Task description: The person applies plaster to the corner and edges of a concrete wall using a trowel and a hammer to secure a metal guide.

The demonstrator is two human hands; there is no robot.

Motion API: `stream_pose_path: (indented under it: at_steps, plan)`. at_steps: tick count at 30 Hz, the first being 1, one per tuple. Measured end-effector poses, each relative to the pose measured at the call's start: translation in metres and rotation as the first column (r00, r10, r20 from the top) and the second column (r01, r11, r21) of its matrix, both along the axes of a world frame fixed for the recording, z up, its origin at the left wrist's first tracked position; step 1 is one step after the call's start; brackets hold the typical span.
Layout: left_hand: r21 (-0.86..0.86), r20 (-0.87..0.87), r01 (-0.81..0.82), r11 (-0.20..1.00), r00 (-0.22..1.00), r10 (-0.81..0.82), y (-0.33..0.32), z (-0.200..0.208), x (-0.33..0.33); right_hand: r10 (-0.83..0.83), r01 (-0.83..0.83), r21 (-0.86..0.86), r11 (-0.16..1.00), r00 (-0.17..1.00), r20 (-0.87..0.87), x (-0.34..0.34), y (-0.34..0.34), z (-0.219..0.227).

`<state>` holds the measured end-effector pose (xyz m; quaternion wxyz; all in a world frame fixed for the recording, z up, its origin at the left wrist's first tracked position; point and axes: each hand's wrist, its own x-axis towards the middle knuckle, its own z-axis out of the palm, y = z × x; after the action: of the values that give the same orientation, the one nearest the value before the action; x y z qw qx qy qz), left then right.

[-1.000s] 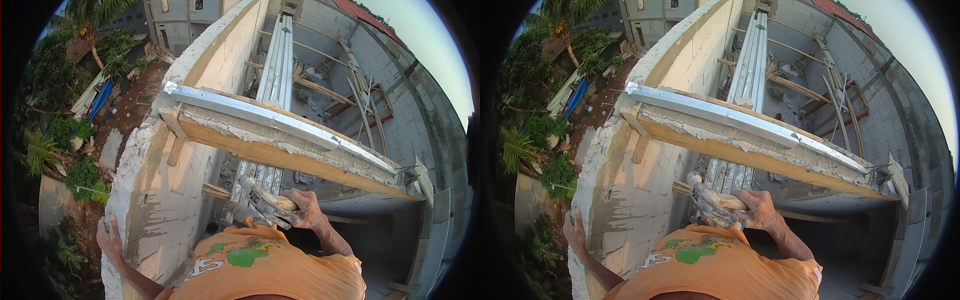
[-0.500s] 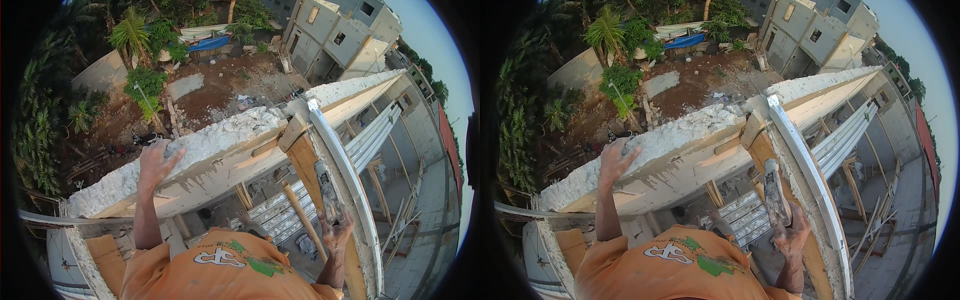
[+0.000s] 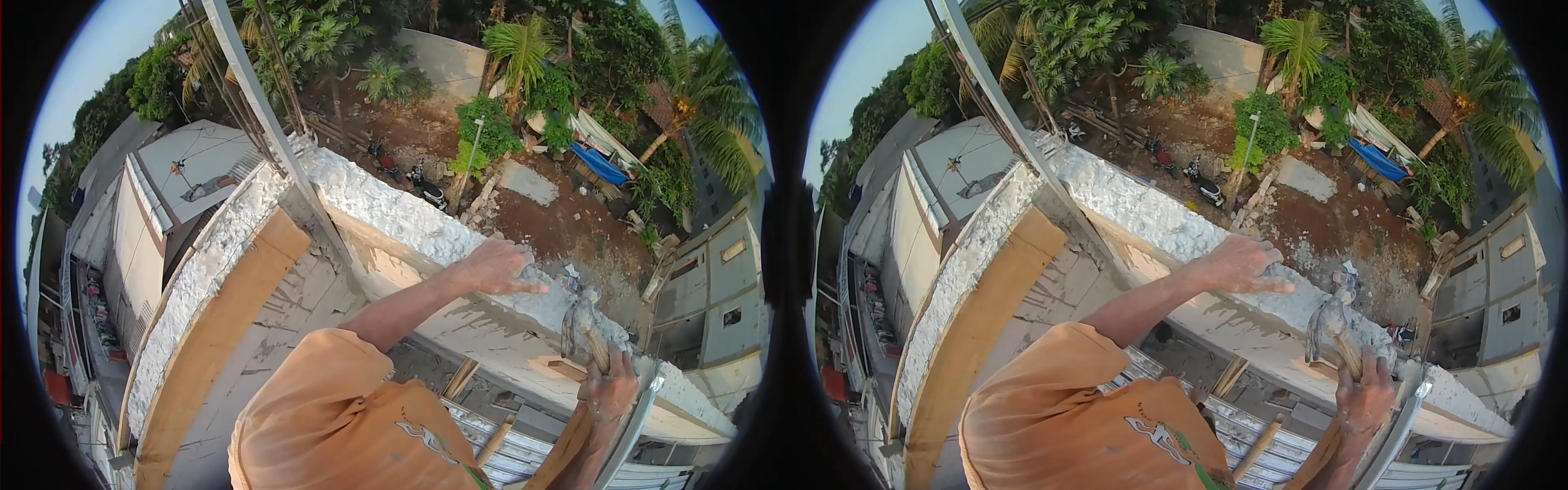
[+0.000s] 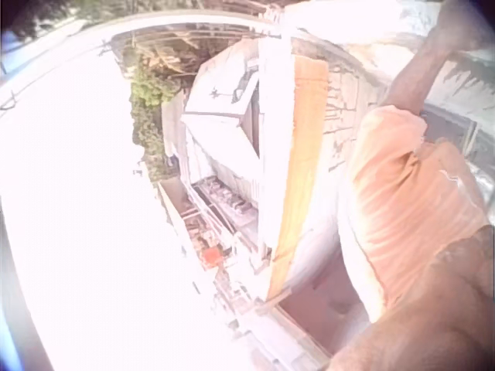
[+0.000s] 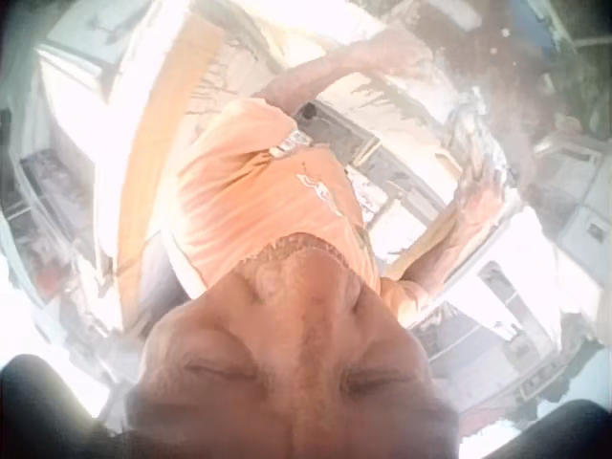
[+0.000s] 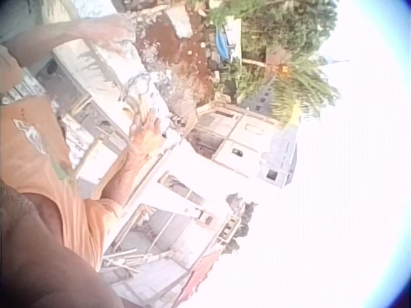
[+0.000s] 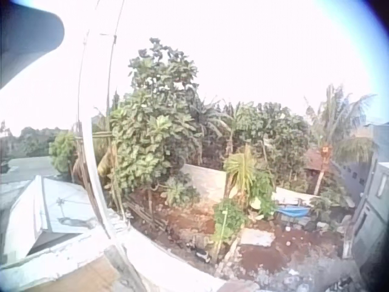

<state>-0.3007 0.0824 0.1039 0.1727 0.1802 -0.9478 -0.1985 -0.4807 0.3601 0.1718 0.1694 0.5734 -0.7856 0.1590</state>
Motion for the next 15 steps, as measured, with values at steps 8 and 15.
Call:
stream_pose_path:
  at_steps: [8, 15]
  plan:
    - [0.036, 0.028, -0.025, 0.999, 0.999, 0.024, 0.0, 0.006, 0.015, 0.162, -0.163, 0.096, 0.982, 0.987, 0.018, -0.022, -0.054, -0.008]
    - [0.002, -0.074, -0.026, 1.0, 0.997, 0.027, -0.006, -0.014, 0.003, 0.175, -0.195, 0.178, 0.965, 0.977, 0.122, -0.03, -0.065, -0.016]
